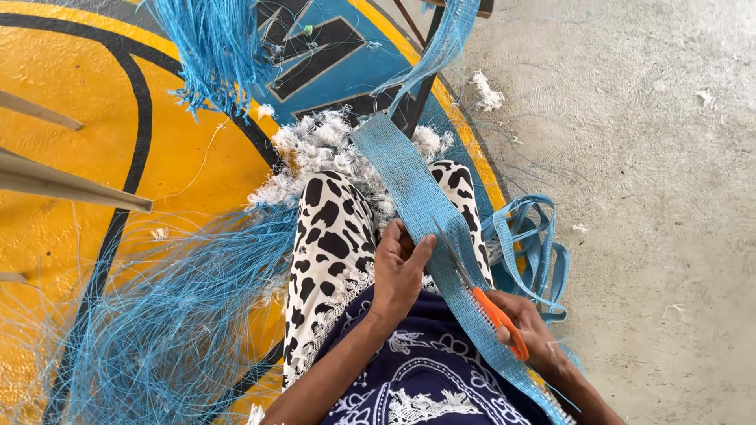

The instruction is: Cutting blue plastic mesh strips with scissors.

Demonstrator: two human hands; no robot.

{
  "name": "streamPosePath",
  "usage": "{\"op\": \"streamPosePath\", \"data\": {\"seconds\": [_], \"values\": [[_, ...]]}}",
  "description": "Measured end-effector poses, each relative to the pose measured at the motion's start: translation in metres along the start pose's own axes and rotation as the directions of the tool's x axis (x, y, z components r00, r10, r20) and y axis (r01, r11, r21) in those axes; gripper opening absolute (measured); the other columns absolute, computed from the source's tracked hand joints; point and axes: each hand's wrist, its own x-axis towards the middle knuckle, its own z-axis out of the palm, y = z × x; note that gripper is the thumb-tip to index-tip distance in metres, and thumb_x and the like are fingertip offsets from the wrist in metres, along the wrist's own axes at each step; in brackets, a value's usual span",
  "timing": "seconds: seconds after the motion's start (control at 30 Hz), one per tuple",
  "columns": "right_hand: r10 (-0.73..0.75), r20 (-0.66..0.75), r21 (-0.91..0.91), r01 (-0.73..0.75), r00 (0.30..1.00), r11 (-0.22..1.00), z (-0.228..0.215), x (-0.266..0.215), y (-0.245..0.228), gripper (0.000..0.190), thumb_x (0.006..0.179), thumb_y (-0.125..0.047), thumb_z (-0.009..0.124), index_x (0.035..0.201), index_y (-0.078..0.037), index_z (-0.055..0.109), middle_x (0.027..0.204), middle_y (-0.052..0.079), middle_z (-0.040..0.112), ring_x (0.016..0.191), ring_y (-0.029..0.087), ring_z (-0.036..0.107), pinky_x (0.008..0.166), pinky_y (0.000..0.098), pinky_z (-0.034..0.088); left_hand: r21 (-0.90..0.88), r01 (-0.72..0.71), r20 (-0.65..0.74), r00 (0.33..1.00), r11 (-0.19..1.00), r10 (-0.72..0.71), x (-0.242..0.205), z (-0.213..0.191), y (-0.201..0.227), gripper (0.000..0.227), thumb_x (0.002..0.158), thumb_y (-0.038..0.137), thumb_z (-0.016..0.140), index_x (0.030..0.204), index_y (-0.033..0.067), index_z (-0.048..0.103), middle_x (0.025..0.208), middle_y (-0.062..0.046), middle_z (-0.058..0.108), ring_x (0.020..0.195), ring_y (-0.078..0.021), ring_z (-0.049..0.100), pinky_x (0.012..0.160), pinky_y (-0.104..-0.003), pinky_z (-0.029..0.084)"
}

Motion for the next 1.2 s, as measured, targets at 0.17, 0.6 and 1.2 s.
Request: {"op": "streamPosePath", "data": {"seconds": [0.17, 0.6, 1.2], "values": [[0.014, -0.014, 0.046, -0.013, 1.0, 0.999, 0.002, -0.001, 0.023, 0.105, 0.055, -0.095, 0.059, 0.091, 0.003, 0.07, 0.063, 0.002, 0.047, 0.056, 0.016, 0.046, 0.052, 0.0351, 0.038, -0.054, -0.004, 0.009, 1.0, 0.999, 0.005, -0.002, -0.001, 0.007, 0.015, 0.099, 0.012, 0.065, 0.108, 0.0046, 0.055, 0.08, 0.001, 0.063, 0.064, -0.0005, 0.051, 0.055, -0.018, 0.045], [-0.019, 0.077, 0.031, 0.016, 0.997, 0.999, -0.001, 0.013, 0.005, 0.097, 0.066, -0.098, 0.054, 0.083, -0.003, 0.057, 0.073, -0.004, 0.04, 0.064, 0.014, 0.039, 0.058, 0.0321, 0.031, -0.23, 0.158, 0.023, 0.987, 0.96, -0.157, 0.005, -0.008, -0.012, 0.017, 0.091, 0.006, 0.069, 0.107, 0.0027, 0.064, 0.097, -0.006, 0.073, 0.088, -0.0099, 0.067, 0.082, -0.03, 0.055], [-0.105, 0.178, 0.156, 0.077, 0.978, 0.985, -0.034, 0.003, -0.06, 0.091, 0.063, -0.089, 0.07, 0.08, 0.0, 0.06, 0.068, 0.0, 0.042, 0.059, 0.013, 0.04, 0.051, 0.0312, 0.027, 0.061, 0.171, 0.054, 0.983, 0.983, -0.175, 0.032, -0.015, 0.028, 0.017, 0.092, 0.008, 0.077, 0.102, -0.0031, 0.071, 0.084, -0.011, 0.068, 0.069, -0.014, 0.06, 0.06, -0.032, 0.049]]}}
